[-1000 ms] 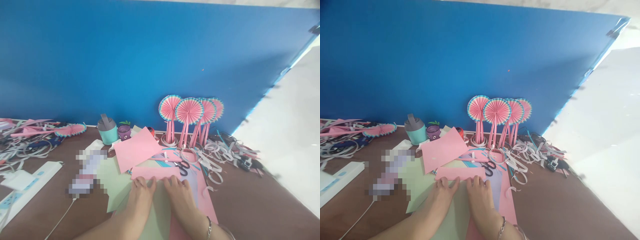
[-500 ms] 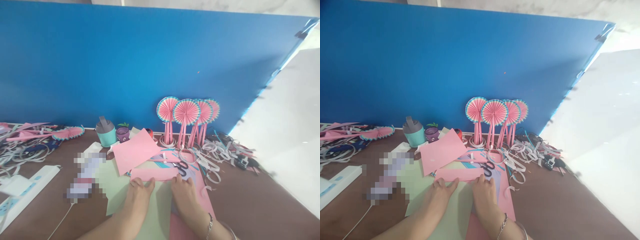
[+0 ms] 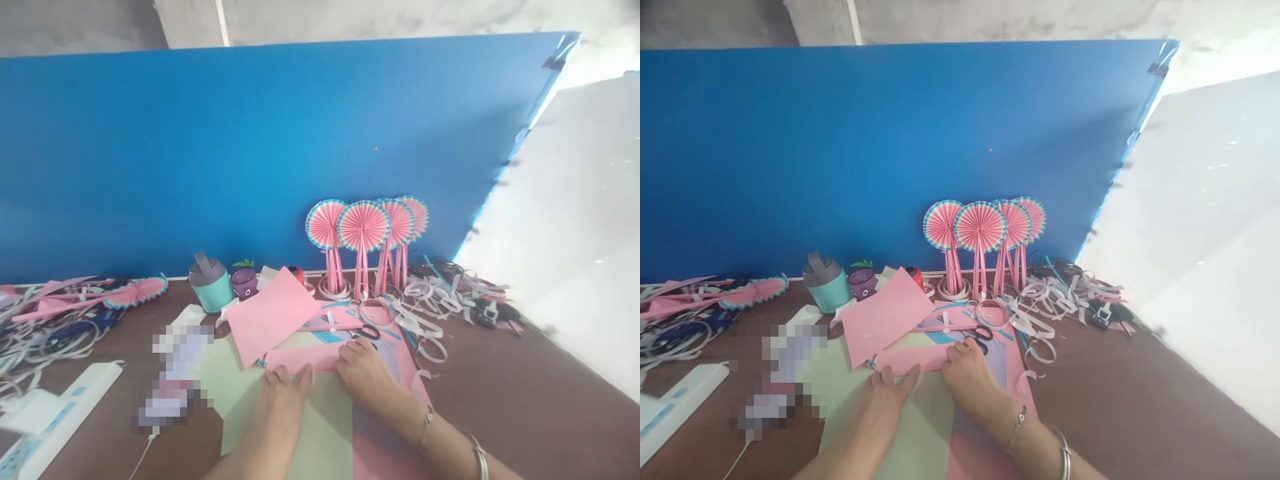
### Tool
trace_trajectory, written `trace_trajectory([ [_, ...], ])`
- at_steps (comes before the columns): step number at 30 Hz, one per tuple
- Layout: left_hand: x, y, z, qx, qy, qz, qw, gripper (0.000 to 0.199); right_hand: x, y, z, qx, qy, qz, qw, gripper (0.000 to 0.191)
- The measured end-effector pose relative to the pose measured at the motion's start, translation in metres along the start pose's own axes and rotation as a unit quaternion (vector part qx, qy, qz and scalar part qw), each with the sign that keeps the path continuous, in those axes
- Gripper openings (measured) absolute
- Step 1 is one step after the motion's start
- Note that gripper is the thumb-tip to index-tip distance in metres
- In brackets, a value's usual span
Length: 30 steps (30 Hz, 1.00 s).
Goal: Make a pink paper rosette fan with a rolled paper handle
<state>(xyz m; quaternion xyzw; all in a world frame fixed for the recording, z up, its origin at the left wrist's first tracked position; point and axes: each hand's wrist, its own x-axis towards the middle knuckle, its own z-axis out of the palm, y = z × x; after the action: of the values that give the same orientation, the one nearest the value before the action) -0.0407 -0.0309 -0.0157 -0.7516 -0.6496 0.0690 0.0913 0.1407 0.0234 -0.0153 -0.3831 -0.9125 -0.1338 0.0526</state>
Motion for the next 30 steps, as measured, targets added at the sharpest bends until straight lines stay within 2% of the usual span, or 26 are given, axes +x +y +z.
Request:
trace_trajectory([
  [3, -0.001, -0.003, -0.021, -0.017, -0.031, -0.002, 0.999, 0.042, 0.001, 0.006, -0.002, 0.005, 0.008, 0.0, 1.0, 0.02],
  [5, -0.002, -0.006, -0.032, -0.025, -0.062, -0.016, 0.998, 0.04, 0.001, 0.008, -0.002, 0.017, 0.01, -0.006, 1.0, 0.02],
  [8, 0.0, -0.013, -0.036, -0.05, -0.089, -0.043, 0.994, 0.04, 0.002, 0.012, 0.0, 0.033, 0.014, 0.001, 0.999, 0.017],
  [10, 0.005, -0.02, -0.033, -0.076, -0.064, -0.066, 0.993, 0.039, 0.002, 0.015, 0.003, 0.053, 0.033, 0.031, 0.998, 0.014],
  [11, 0.007, -0.025, -0.03, -0.092, -0.031, -0.076, 0.992, 0.04, 0.001, 0.016, 0.004, 0.071, 0.053, 0.056, 0.995, 0.013],
  [12, 0.01, -0.029, -0.028, -0.108, 0.024, -0.083, 0.99, 0.041, 0.001, 0.018, 0.005, 0.095, 0.079, 0.083, 0.989, 0.012],
  [13, 0.013, -0.034, -0.026, -0.125, 0.128, -0.079, 0.981, 0.038, 0.0, 0.02, 0.005, 0.123, 0.108, 0.111, 0.98, 0.012],
  [15, 0.017, -0.04, -0.024, -0.185, 0.33, -0.059, 0.924, 0.025, 0.0, 0.024, 0.004, 0.178, 0.171, 0.165, 0.955, 0.012],
  [16, 0.018, -0.041, -0.024, -0.228, 0.403, -0.042, 0.885, 0.018, -0.001, 0.025, 0.003, 0.198, 0.201, 0.187, 0.941, 0.012],
  [17, 0.018, -0.041, -0.024, -0.283, 0.435, -0.022, 0.854, 0.011, -0.001, 0.025, 0.002, 0.211, 0.227, 0.201, 0.929, 0.011],
  [18, 0.018, -0.039, -0.023, -0.347, 0.425, -0.003, 0.836, 0.006, -0.001, 0.024, 0.0, 0.218, 0.248, 0.205, 0.921, 0.012],
  [19, 0.018, -0.036, -0.023, -0.417, 0.377, 0.015, 0.827, 0.012, -0.001, 0.022, -0.001, 0.219, 0.266, 0.196, 0.918, 0.012],
  [21, 0.018, -0.026, -0.021, -0.549, 0.2, 0.029, 0.811, 0.03, 0.0, 0.016, -0.004, 0.213, 0.287, 0.141, 0.923, 0.016],
  [22, 0.019, -0.021, -0.02, -0.603, 0.122, 0.023, 0.788, 0.035, 0.001, 0.011, -0.006, 0.207, 0.291, 0.098, 0.929, 0.018],
  [23, 0.02, -0.015, -0.018, -0.648, 0.076, 0.01, 0.757, 0.038, 0.001, 0.007, -0.006, 0.201, 0.29, 0.054, 0.934, 0.019],
  [24, 0.021, -0.01, -0.017, -0.682, 0.045, -0.014, 0.73, 0.04, 0.002, 0.003, -0.006, 0.193, 0.288, 0.013, 0.938, 0.02],
  [26, 0.023, -0.004, -0.015, -0.724, 0.029, -0.066, 0.686, 0.043, 0.002, -0.003, -0.006, 0.176, 0.277, -0.05, 0.943, 0.022],
  [28, 0.024, -0.002, -0.014, -0.743, 0.029, -0.098, 0.661, 0.041, 0.001, -0.006, -0.005, 0.163, 0.264, -0.076, 0.948, 0.024],
  [30, 0.025, -0.004, -0.015, -0.75, 0.031, -0.112, 0.651, 0.035, 0.0, -0.004, -0.006, 0.165, 0.244, -0.083, 0.952, 0.022],
])
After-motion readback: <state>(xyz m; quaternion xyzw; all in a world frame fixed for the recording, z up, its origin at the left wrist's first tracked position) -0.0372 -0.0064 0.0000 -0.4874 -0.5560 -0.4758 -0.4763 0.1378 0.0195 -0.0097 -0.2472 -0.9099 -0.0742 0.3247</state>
